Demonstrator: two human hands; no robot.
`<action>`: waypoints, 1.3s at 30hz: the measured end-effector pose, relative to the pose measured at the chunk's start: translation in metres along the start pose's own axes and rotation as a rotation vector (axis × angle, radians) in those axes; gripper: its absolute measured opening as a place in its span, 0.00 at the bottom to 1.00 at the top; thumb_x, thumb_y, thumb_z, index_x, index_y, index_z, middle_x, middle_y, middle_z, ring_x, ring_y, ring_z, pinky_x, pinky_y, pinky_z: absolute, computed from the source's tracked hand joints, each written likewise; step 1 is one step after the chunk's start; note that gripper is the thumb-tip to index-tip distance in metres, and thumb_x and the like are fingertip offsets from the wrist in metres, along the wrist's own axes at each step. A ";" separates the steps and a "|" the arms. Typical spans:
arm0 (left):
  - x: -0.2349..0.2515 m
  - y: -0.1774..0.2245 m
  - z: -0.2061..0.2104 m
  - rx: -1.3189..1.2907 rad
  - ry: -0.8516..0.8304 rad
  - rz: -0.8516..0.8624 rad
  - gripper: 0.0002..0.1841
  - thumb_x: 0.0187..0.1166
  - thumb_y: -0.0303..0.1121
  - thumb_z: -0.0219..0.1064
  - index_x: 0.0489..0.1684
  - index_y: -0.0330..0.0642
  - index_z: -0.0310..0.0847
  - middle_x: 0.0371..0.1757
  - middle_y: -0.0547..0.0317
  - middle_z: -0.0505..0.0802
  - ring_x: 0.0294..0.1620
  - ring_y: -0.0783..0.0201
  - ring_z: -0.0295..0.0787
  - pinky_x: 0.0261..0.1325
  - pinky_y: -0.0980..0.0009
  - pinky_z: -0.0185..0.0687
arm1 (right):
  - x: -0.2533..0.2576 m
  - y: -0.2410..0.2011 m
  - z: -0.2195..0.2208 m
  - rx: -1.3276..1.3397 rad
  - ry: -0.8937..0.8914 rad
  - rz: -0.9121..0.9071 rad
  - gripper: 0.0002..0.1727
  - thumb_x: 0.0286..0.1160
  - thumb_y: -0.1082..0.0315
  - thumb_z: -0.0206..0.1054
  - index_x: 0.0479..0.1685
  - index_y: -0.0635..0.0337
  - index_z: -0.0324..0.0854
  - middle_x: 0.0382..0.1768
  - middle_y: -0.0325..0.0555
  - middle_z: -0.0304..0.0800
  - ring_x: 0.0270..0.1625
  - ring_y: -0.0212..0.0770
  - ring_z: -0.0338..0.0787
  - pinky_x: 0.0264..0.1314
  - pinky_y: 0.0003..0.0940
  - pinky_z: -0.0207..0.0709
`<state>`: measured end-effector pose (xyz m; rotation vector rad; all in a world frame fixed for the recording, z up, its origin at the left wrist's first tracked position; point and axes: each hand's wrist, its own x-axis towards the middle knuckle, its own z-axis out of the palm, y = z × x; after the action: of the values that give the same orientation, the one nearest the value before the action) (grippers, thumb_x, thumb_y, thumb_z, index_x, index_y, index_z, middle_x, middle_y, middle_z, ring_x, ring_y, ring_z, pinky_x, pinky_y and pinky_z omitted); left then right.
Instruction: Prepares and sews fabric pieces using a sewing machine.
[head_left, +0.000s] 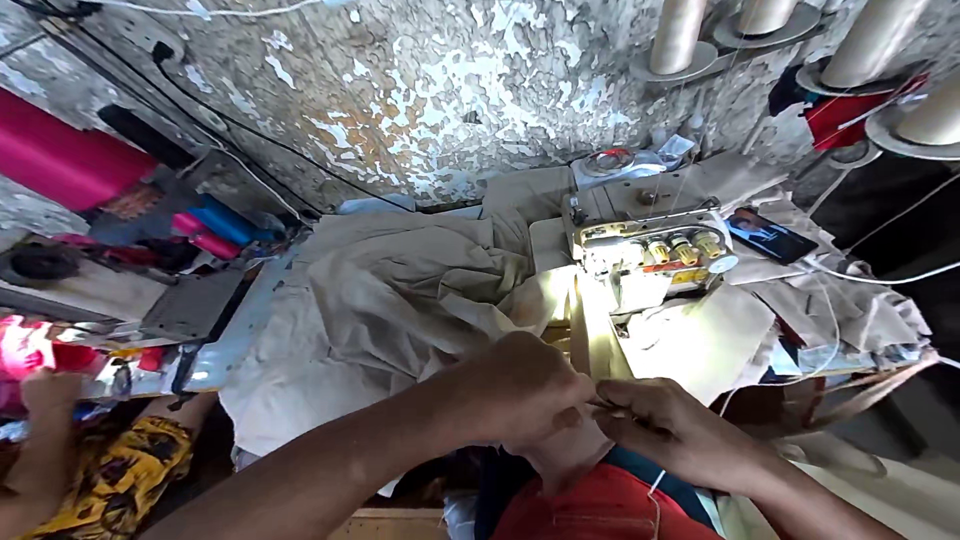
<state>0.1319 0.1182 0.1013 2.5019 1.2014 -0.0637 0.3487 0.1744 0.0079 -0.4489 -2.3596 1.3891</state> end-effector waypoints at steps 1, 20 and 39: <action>0.001 0.004 0.000 -0.026 -0.001 0.007 0.13 0.81 0.38 0.67 0.29 0.38 0.87 0.19 0.53 0.85 0.22 0.55 0.85 0.25 0.58 0.75 | -0.001 -0.002 0.000 -0.032 0.009 -0.028 0.13 0.80 0.59 0.59 0.35 0.55 0.84 0.21 0.36 0.80 0.24 0.26 0.78 0.26 0.27 0.69; 0.013 -0.010 0.017 -0.092 0.102 0.145 0.11 0.79 0.38 0.70 0.39 0.37 0.87 0.27 0.50 0.89 0.29 0.53 0.89 0.33 0.58 0.81 | -0.015 0.002 0.014 -0.231 0.186 -0.244 0.17 0.86 0.61 0.55 0.27 0.55 0.79 0.14 0.38 0.72 0.22 0.33 0.75 0.32 0.27 0.68; -0.007 -0.016 0.009 -0.536 0.299 0.073 0.16 0.84 0.36 0.65 0.30 0.31 0.87 0.28 0.59 0.88 0.31 0.82 0.80 0.39 0.87 0.75 | -0.003 0.011 0.015 0.024 0.458 -0.279 0.14 0.89 0.57 0.60 0.49 0.57 0.85 0.42 0.36 0.93 0.49 0.22 0.87 0.58 0.21 0.79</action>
<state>0.1162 0.1193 0.0898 2.1163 1.0545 0.5905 0.3454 0.1665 -0.0086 -0.3667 -1.9440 1.0536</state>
